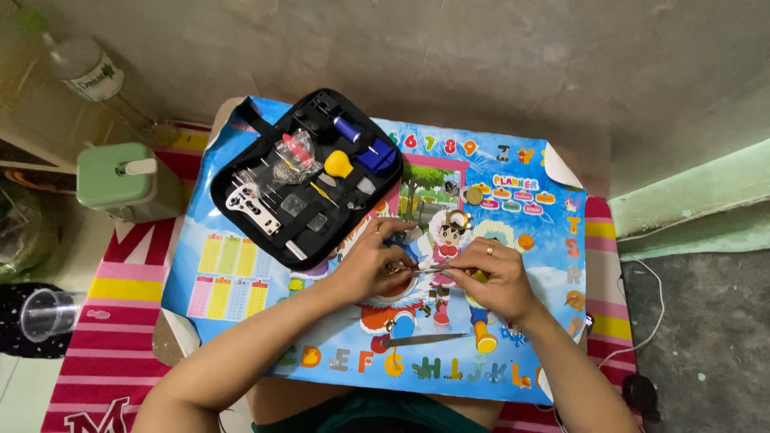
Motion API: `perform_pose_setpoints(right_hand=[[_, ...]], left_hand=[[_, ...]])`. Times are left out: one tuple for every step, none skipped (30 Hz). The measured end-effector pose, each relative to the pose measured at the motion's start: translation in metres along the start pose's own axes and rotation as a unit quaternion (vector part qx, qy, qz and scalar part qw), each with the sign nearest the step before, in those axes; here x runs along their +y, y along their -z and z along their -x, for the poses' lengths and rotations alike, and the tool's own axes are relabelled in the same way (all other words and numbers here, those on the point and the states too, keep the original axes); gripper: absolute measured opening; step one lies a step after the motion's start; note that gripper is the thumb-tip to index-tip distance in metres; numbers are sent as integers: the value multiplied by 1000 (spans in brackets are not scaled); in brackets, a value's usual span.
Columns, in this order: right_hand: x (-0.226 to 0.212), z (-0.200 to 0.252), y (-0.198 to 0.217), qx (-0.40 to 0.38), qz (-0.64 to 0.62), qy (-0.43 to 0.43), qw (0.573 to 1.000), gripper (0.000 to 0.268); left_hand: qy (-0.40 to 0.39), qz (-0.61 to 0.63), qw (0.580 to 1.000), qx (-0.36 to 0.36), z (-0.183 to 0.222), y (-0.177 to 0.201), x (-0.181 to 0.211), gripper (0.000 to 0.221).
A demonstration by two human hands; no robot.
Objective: Using a watch repair kit to remove or insert pins in a metal watch band to adjust its size.
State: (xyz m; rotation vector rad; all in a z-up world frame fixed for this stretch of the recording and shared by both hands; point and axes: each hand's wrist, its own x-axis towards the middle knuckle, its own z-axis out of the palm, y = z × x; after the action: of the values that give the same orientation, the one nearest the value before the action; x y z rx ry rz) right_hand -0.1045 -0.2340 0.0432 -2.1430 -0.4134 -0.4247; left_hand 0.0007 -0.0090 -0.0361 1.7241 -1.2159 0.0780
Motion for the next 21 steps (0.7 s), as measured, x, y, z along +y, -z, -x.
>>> perform_pose_setpoints(right_hand=[[-3, -1, -1, -15, 0, -2, 1000, 6], [-6, -5, 0, -28, 2, 0, 1000, 6], [-11, -4, -1, -28, 2, 0, 1000, 6], [-14, -6, -2, -37, 35, 2, 999, 4], [-19, -7, -2, -44, 67, 3, 997, 4], [-16, -6, -1, -42, 68, 7, 997, 4], [-12, -4, 0, -25, 31, 4, 999, 5], [-9, -1, 1, -9, -6, 0, 1000, 6], [-10, -4, 2, -8, -6, 1, 1000, 6], [-11, -4, 2, -10, -7, -1, 1000, 5], [-12, -5, 2, -12, -7, -4, 1000, 4], [-13, -5, 2, -12, -8, -6, 1000, 4], [-14, -6, 2, -31, 27, -12, 999, 4], [-15, -7, 2, -49, 61, -19, 997, 5], [-13, -6, 1, -48, 60, -21, 997, 5], [-10, -4, 0, -35, 25, -28, 999, 6], [-7, -2, 0, -23, -9, -35, 999, 7], [-10, -3, 0, -22, -10, -34, 999, 7], [-13, -4, 0, -35, 24, -36, 998, 7], [-15, -6, 0, -48, 58, -38, 996, 6], [-11, -4, -3, -47, 58, -37, 997, 6]], left_hand=[[2, -4, 1000, -2, 1, 0, 0, 10], [0, -11, 1000, -3, -1, 1, 0, 11], [0, -10, 1000, -3, 0, -1, 2, 11], [2, -9, 1000, 0, -1, 0, 2, 11], [4, -9, 1000, 2, -2, 2, 4, 11], [0, -12, 1000, 3, -2, 2, 3, 11], [3, -14, 1000, 1, -2, 2, 2, 12], [8, -14, 1000, -1, 0, 1, 2, 12], [7, -15, 1000, -1, -1, 1, 2, 12], [8, -12, 1000, 0, -1, 1, 2, 11], [8, -9, 1000, 1, -1, 1, 2, 11], [9, -8, 1000, 0, 0, 0, 2, 11], [10, -8, 1000, 1, -1, 0, 2, 11], [12, -9, 1000, 1, -1, 1, 2, 12], [13, -8, 1000, -1, -1, 2, 2, 12], [12, -8, 1000, -1, -1, 2, 3, 13], [11, -9, 1000, -1, -1, 2, 4, 14], [11, -9, 1000, -1, -1, 2, 4, 14], [11, -8, 1000, -3, -1, 2, 4, 14], [10, -6, 1000, -5, -2, 3, 4, 14], [9, -7, 1000, -5, -2, 3, 5, 14]])
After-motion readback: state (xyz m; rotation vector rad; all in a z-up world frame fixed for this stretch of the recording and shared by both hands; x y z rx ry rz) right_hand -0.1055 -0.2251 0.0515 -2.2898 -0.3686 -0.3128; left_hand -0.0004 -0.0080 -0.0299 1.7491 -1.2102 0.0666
